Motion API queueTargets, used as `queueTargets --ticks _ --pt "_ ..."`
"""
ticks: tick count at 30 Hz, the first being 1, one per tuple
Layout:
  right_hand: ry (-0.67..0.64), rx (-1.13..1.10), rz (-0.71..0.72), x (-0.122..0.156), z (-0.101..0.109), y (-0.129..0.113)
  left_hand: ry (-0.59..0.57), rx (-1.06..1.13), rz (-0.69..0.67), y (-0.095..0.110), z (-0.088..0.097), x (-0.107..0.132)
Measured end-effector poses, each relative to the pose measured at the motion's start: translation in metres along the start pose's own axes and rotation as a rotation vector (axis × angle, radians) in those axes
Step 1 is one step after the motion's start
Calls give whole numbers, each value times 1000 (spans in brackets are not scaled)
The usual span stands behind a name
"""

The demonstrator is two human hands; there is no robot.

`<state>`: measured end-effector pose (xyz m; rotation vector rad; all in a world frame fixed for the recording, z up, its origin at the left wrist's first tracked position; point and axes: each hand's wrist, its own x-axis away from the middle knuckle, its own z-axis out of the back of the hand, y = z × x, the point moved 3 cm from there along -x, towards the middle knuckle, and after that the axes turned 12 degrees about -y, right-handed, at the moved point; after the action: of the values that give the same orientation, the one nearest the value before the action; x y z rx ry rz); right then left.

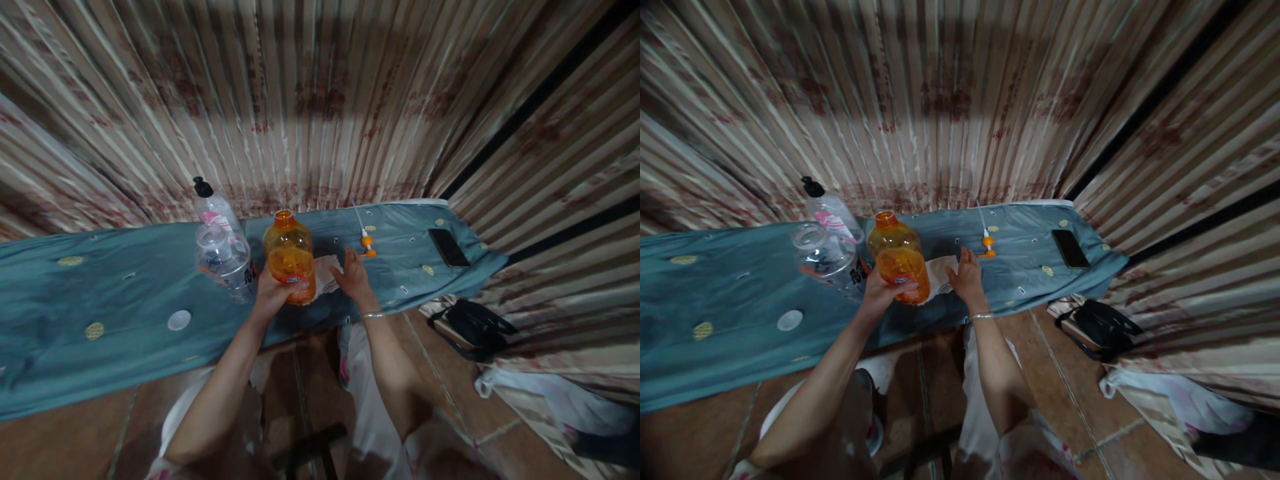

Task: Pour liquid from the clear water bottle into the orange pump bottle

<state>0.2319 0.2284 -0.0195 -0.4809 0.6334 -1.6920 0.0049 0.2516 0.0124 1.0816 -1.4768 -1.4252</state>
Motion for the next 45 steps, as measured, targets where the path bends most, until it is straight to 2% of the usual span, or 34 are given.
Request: queueTargets --ticks 3,7,10,16,23,28,32,35,38,42,44,45 --pt "-16 160 -11 -6 -7 7 14 -33 -21 -3 2 -1" --pt "34 141 65 -10 -11 6 26 -41 -50 -4 -2 0" --pt "118 160 63 -10 -5 6 34 -47 -47 -6 -6 -2" --pt "204 221 -84 -16 19 9 65 -82 -64 -17 -11 -11" --pt "108 261 -273 -44 55 15 62 -103 -53 -20 -18 -11" --pt "35 190 -361 -57 59 25 83 -138 -30 -14 -16 -8" --pt "33 67 -382 -55 63 29 76 -133 -33 -11 -17 -7" --pt "53 -82 -359 -48 74 26 72 -125 -37 -12 -18 -7" --pt "50 -278 -276 -31 89 17 68 -112 -43 -13 -19 -7" --pt "42 -530 -116 14 118 1 54 -91 -43 -14 -21 -7" --pt "-18 -781 24 40 138 -7 57 -88 -39 -14 -22 -6" --pt "-57 -819 53 53 148 -10 58 -87 -38 -14 -22 -6"
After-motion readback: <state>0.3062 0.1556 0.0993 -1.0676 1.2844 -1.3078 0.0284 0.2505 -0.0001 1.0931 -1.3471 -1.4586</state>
